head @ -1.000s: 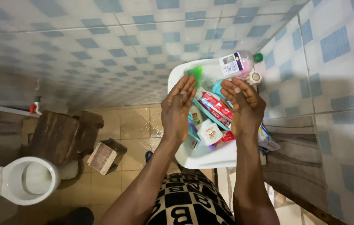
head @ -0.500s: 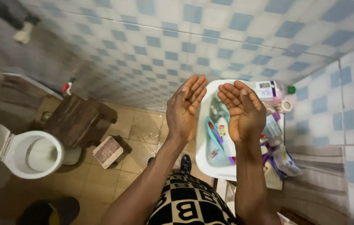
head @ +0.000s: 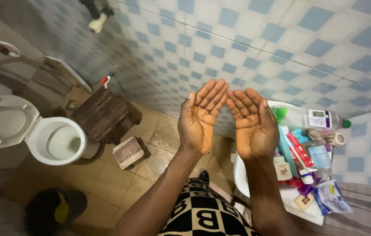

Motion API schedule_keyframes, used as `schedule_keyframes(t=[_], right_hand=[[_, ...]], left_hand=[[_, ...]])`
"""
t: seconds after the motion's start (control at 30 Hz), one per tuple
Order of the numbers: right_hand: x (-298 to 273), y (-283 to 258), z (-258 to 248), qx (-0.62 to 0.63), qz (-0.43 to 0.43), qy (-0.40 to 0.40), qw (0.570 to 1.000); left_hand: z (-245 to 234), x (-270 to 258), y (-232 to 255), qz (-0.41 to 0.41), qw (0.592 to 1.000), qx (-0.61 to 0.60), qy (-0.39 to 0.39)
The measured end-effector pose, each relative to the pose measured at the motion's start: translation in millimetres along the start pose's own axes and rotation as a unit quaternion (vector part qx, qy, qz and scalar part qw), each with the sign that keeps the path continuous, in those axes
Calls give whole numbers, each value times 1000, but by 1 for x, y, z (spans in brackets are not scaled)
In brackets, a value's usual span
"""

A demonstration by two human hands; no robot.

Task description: The person repeatedly picks up various toiletries from a cluttered bathroom counter, including a spray bottle, toothpaste, and small boxes, and places them into a white sink basin. The person handles each item individually, turning them over in their hands before depositing them into the sink.

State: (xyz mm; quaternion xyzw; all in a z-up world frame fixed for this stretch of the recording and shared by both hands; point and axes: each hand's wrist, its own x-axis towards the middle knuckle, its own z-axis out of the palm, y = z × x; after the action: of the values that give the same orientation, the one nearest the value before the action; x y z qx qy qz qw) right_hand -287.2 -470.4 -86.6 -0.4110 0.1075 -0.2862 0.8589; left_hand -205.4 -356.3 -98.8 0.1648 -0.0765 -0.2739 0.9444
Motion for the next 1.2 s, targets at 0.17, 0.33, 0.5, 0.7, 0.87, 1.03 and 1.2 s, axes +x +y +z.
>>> schedule_keyframes(t=[0.17, 0.33, 0.5, 0.7, 0.87, 1.03, 1.2], right_hand=[[-5, 24, 29, 18, 9, -24, 1000], [-8, 48, 55, 15, 21, -37, 999], [-8, 77, 80, 10, 37, -54, 998], [-11, 110, 110, 21, 65, -89, 994], [-13, 142, 136, 22, 92, -96, 991], [-12, 172, 152, 44, 123, -125, 984], [-1, 189, 170, 52, 150, -144, 977]], left_hand=[[-10, -8, 35, 20, 999, -29, 5], [-19, -17, 66, 47, 998, -43, 20], [-33, -24, 95, 76, 995, -59, 37], [-56, -33, 134, 97, 991, -69, 67], [-76, -37, 164, 124, 986, -74, 85], [-94, -46, 187, 152, 980, -71, 106], [-102, -43, 203, 195, 971, -76, 118]])
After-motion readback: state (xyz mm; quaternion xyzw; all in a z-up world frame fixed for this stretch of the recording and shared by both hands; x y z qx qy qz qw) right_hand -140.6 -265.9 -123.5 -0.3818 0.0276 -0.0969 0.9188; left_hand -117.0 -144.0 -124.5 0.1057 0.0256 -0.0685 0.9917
